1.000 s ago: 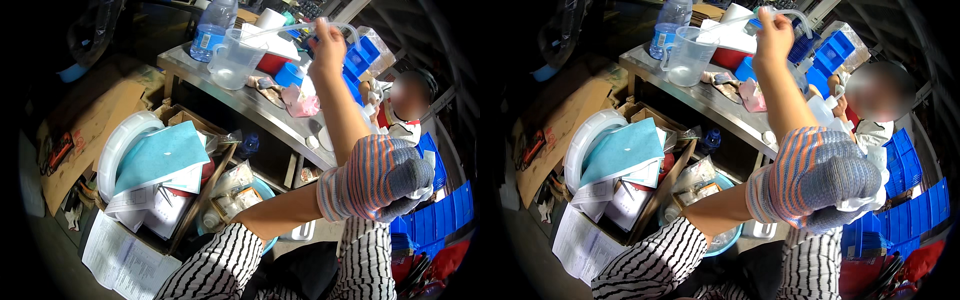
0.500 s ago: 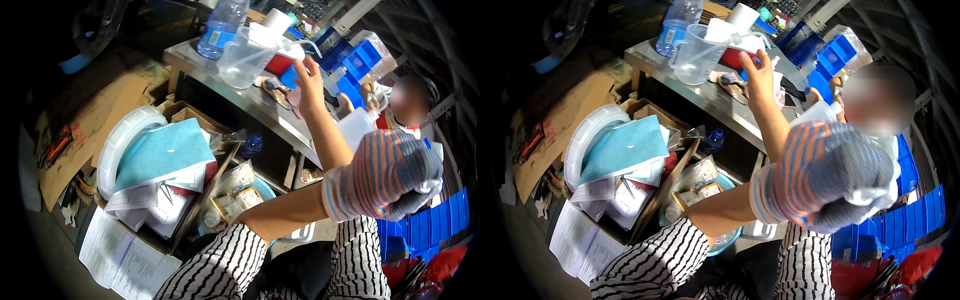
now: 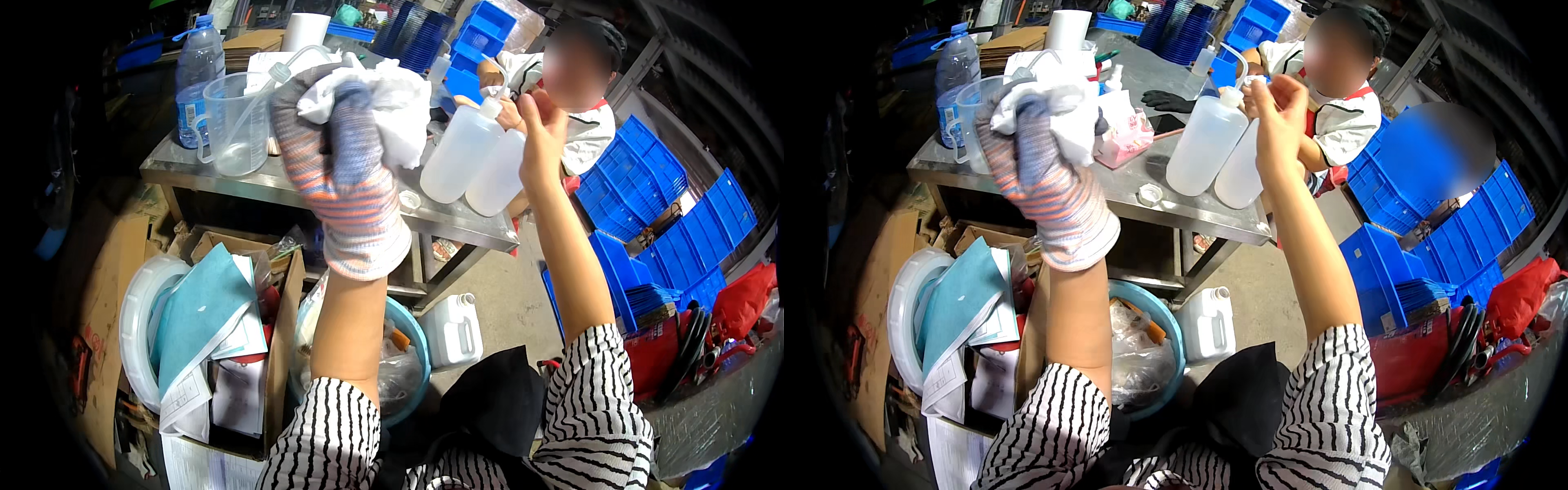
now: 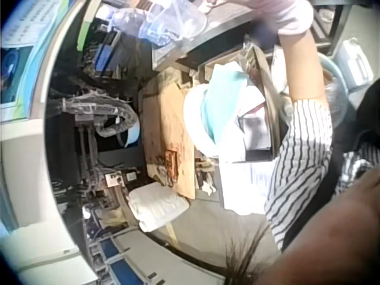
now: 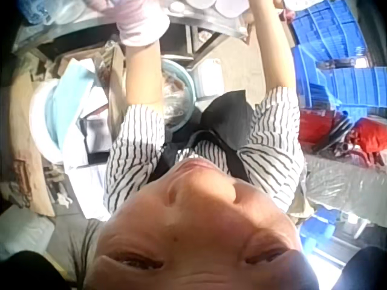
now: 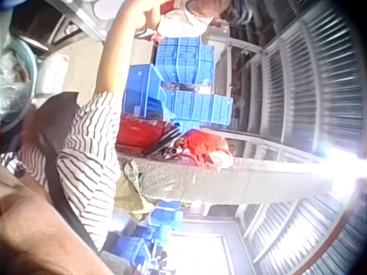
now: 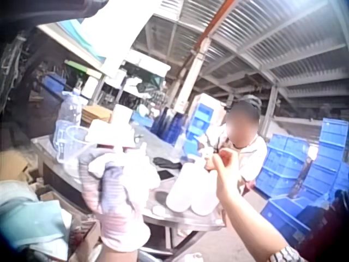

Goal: The person sits on the floor and cleans the exterior of white plastic jugs using a white cloth. They wipe the body and neck of the jugs, handling them one at a time while seated in a cluttered workspace.

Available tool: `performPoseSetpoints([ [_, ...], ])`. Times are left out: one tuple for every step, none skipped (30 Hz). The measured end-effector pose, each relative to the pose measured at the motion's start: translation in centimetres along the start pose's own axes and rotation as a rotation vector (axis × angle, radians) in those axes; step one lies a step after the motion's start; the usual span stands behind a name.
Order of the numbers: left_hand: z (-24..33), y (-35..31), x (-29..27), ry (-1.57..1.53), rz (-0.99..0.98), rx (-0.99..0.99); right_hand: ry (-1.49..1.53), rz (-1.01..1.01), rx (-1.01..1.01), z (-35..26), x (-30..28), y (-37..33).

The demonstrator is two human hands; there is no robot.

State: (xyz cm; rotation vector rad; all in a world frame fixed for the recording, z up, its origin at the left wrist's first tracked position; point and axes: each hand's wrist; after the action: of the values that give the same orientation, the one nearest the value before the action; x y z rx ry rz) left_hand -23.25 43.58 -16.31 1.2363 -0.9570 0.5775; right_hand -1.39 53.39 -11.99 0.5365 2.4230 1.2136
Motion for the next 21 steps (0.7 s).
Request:
performPoseSetpoints([
  [-1.6,-1.6,0.6,-0.161,0.080,-0.070,-0.077,-0.010,0.101,0.2,-1.0,-0.1],
  [-3.2,-3.4,1.3,-0.235,0.119,-0.138,-0.216,-0.009,0.076,1.9,-2.6,0.4],
  [-1.8,-1.7,1.5,-0.216,0.067,-0.115,-0.220,-0.020,0.061,2.6,0.1,0.8],
  [-1.6,-1.5,1.5,-0.223,0.043,-0.122,-0.300,0.021,0.054,3.6,1.3,0.9],
  [-1.2,-1.2,1.5,-0.224,0.023,-0.129,-0.385,0.064,0.047,4.5,2.1,1.1],
  [-1.1,-0.8,0.9,-0.197,-0.006,-0.125,-0.306,0.065,0.095,4.0,3.8,0.5],
  [-1.3,-1.1,0.9,-0.203,-0.013,-0.137,-0.363,0.080,0.124,3.6,4.0,0.5],
  [-1.6,-1.3,0.8,-0.205,-0.024,-0.149,-0.370,0.096,0.131,4.1,4.3,0.5],
  [-1.9,-1.6,0.9,-0.217,-0.027,-0.163,-0.386,0.115,0.131,4.3,4.2,0.7],
  [-2.1,-1.8,1.0,-0.221,-0.037,-0.168,-0.412,0.126,0.140,4.5,3.9,0.7],
  [-2.2,-2.0,1.0,-0.221,-0.052,-0.169,-0.435,0.137,0.150,4.6,3.7,0.7],
  [-2.4,-1.9,0.8,-0.200,-0.088,-0.139,-0.454,0.144,0.154,4.6,3.9,0.7],
  [-2.5,-1.8,0.9,-0.185,-0.076,-0.142,-0.497,0.169,0.153,4.5,4.1,0.7],
  [-2.4,-1.6,1.0,-0.168,-0.065,-0.144,-0.538,0.192,0.153,4.4,4.5,0.5],
  [-2.5,-1.7,1.2,-0.157,-0.045,-0.151,-0.591,0.215,0.148,4.5,4.5,0.5],
  [-2.5,-1.6,1.4,-0.144,-0.026,-0.156,-0.577,0.266,0.128,4.9,4.9,0.5],
  [-2.6,-1.6,1.3,-0.139,-0.028,-0.161,-0.534,0.240,0.162,5.0,5.0,0.6],
  [-2.6,-1.8,1.1,-0.137,-0.023,-0.166,-0.493,0.212,0.196,5.1,4.9,0.7],
  [-2.4,-1.8,1.1,-0.131,-0.026,-0.170,-0.450,0.183,0.229,5.1,5.0,0.7],
  [-2.5,-2.0,0.9,-0.122,-0.026,-0.169,-0.438,0.201,0.221,5.4,5.2,0.8],
  [-2.6,-2.1,0.8,-0.110,-0.031,-0.168,-0.427,0.213,0.228,5.4,5.7,0.8],
])
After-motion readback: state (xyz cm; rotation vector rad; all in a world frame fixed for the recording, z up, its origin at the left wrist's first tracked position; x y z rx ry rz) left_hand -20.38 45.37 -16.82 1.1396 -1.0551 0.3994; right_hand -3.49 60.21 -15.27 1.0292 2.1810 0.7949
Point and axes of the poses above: each hand's wrist, its own y-axis towards the middle knuckle, its own x-axis out of the palm, z = x × y, and after that the axes turned 11 degrees about -y, right-handed
